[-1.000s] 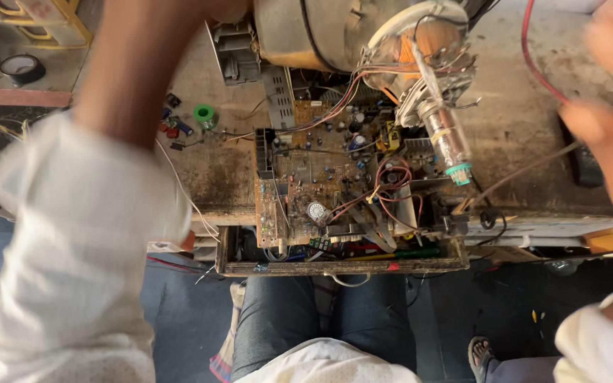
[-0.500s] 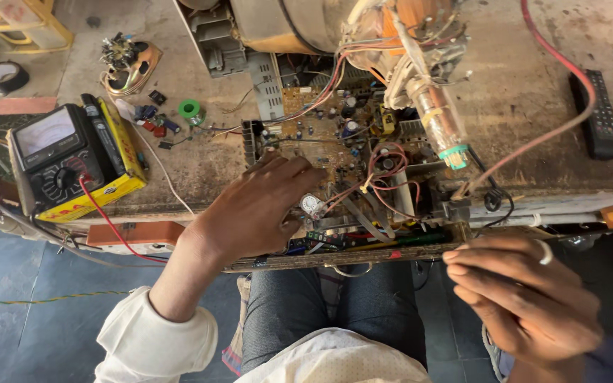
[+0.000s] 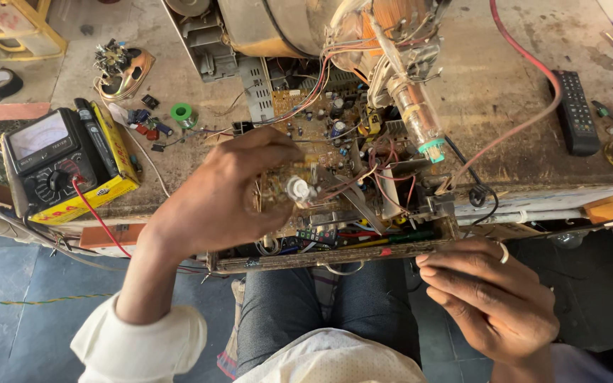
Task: The person removes a CRT neck assembly from a television chassis, then flips a large green circuit board and solders several points on its backside using a soldering iron and solder wire. The person handles wires, a multimeter, and a brush while working at a cluttered bench.
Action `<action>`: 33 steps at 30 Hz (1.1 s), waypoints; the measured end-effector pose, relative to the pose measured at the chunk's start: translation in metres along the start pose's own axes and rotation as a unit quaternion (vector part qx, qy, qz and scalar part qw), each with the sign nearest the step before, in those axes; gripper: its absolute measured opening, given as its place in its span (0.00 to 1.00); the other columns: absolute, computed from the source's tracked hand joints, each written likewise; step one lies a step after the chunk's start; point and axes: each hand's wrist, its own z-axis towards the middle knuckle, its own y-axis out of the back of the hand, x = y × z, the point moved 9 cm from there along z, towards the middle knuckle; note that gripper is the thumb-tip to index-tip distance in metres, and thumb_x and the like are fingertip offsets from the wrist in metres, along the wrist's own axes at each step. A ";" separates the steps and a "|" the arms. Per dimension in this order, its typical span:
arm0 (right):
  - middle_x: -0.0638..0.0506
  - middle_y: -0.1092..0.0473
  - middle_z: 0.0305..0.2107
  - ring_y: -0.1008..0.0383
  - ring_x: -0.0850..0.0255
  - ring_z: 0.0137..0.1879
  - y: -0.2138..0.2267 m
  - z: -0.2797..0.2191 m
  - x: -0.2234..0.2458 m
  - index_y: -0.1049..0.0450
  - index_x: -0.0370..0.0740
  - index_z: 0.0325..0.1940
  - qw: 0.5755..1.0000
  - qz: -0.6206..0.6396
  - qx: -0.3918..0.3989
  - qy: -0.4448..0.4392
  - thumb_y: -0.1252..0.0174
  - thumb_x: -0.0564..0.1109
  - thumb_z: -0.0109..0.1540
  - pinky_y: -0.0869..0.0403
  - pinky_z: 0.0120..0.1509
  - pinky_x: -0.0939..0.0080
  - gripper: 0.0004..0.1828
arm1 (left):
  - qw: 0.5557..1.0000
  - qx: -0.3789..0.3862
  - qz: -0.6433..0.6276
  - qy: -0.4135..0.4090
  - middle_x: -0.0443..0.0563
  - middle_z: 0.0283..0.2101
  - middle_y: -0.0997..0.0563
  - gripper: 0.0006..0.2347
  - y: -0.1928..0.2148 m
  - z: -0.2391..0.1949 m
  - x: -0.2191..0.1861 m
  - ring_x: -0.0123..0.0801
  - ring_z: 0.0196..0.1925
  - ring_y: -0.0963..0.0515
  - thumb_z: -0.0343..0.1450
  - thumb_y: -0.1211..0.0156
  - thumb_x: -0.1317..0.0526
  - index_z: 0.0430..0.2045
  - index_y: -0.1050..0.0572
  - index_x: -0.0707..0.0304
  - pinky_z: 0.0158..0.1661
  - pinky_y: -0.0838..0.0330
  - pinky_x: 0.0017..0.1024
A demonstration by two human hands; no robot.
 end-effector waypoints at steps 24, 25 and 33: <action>0.34 0.23 0.43 0.18 0.51 0.45 0.015 0.028 -0.006 0.26 0.28 0.59 0.952 -0.262 -0.153 -0.032 0.39 0.26 0.62 0.22 0.48 0.59 0.21 | 0.943 -0.203 -0.262 0.019 0.71 0.67 0.28 0.28 -0.089 -0.015 -0.105 0.60 0.70 0.24 0.70 0.30 0.65 0.66 0.33 0.73 0.67 0.26 0.42; 0.34 0.23 0.42 0.18 0.52 0.44 0.016 0.032 -0.008 0.25 0.28 0.59 0.950 -0.268 -0.152 -0.045 0.41 0.25 0.62 0.22 0.47 0.59 0.20 | 0.945 -0.204 -0.257 0.004 0.72 0.69 0.29 0.29 -0.092 -0.013 -0.107 0.61 0.71 0.25 0.71 0.30 0.65 0.67 0.33 0.73 0.68 0.27 0.43; 0.33 0.25 0.52 0.20 0.50 0.57 0.012 0.054 -0.016 0.27 0.26 0.61 0.967 -0.230 -0.093 -0.052 0.39 0.28 0.59 0.24 0.62 0.60 0.25 | 0.943 -0.186 -0.273 -0.052 0.75 0.71 0.33 0.25 -0.097 -0.011 -0.101 0.64 0.75 0.28 0.75 0.34 0.64 0.66 0.35 0.74 0.72 0.30 0.45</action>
